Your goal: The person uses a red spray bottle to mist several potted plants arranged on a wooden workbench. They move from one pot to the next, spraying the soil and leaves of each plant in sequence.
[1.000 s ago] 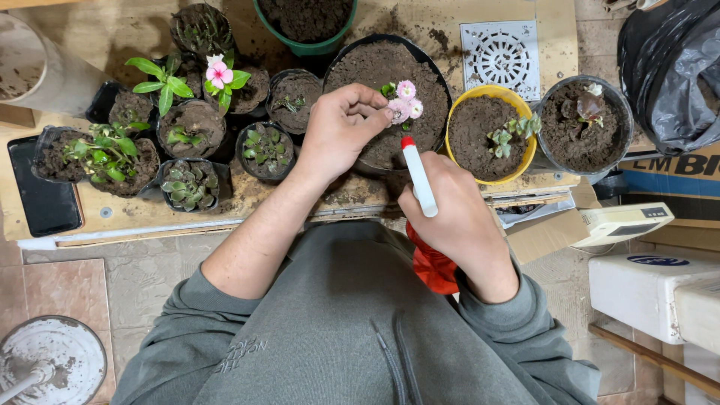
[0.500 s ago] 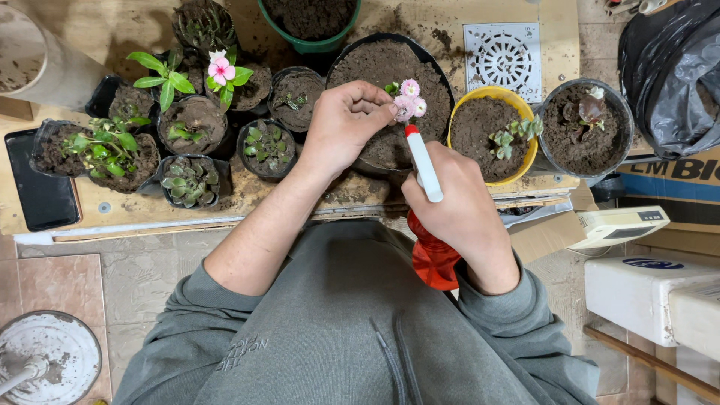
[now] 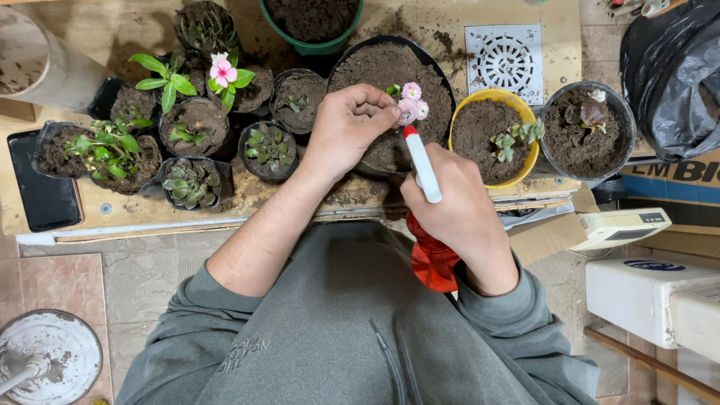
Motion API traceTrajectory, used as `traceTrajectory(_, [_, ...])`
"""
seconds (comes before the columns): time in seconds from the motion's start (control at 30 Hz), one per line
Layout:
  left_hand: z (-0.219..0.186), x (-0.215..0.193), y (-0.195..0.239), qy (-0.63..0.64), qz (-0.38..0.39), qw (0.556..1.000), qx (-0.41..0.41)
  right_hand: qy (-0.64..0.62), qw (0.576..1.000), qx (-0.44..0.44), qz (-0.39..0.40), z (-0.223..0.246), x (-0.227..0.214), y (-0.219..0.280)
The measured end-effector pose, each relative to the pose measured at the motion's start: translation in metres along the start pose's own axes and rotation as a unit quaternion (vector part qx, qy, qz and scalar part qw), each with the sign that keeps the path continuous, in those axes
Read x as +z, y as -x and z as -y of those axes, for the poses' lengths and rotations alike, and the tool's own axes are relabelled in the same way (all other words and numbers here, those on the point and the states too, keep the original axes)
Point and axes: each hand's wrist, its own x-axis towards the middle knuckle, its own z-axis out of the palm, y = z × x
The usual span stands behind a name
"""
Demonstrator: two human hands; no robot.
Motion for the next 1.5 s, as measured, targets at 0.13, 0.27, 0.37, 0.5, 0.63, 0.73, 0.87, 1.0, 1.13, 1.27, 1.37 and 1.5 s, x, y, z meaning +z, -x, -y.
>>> traceTrajectory(0.13, [0.002,-0.001,0.000,0.000,-0.001,1.000,-0.001,0.011,1.000,-0.008,-0.005,0.002,0.001,0.001])
traceTrajectory(0.27, [-0.002,0.000,0.001,0.009,-0.003,1.000,0.003,0.010,1.000,-0.009,0.002,0.001,0.001,0.001])
traceTrajectory(0.37, [-0.013,0.002,0.007,0.024,-0.007,1.000,0.001,0.010,1.000,-0.011,0.004,-0.001,0.003,0.001])
traceTrajectory(0.5, [-0.041,0.003,0.016,0.006,-0.021,1.000,-0.002,0.033,0.999,-0.016,0.005,0.001,0.003,-0.001])
traceTrajectory(0.63, [-0.047,0.004,0.020,-0.016,-0.027,0.999,-0.004,0.033,0.999,-0.016,0.006,0.000,0.001,0.002])
traceTrajectory(0.73, [-0.046,0.006,0.021,0.005,-0.028,1.000,0.011,0.025,1.000,-0.015,0.005,0.000,0.000,0.005])
traceTrajectory(0.87, [-0.042,0.005,0.021,0.007,-0.029,0.999,0.022,0.023,1.000,-0.006,0.010,0.003,-0.002,0.007])
traceTrajectory(1.0, [-0.044,0.004,0.023,-0.001,-0.030,0.999,0.030,0.021,1.000,-0.014,0.007,-0.005,-0.001,0.003])
traceTrajectory(1.13, [-0.040,0.003,0.023,0.006,-0.029,0.999,0.024,0.023,1.000,0.001,0.010,-0.005,0.000,0.006])
traceTrajectory(1.27, [-0.042,0.002,0.024,0.002,-0.027,0.999,0.029,0.024,1.000,-0.009,0.012,-0.008,0.000,0.005])
traceTrajectory(1.37, [-0.044,0.001,0.025,-0.003,-0.025,0.999,0.030,0.024,0.999,-0.005,0.023,-0.008,-0.001,0.010])
traceTrajectory(1.5, [-0.036,0.000,0.023,-0.008,-0.023,0.999,0.029,0.032,0.999,0.008,0.027,-0.012,0.001,0.010])
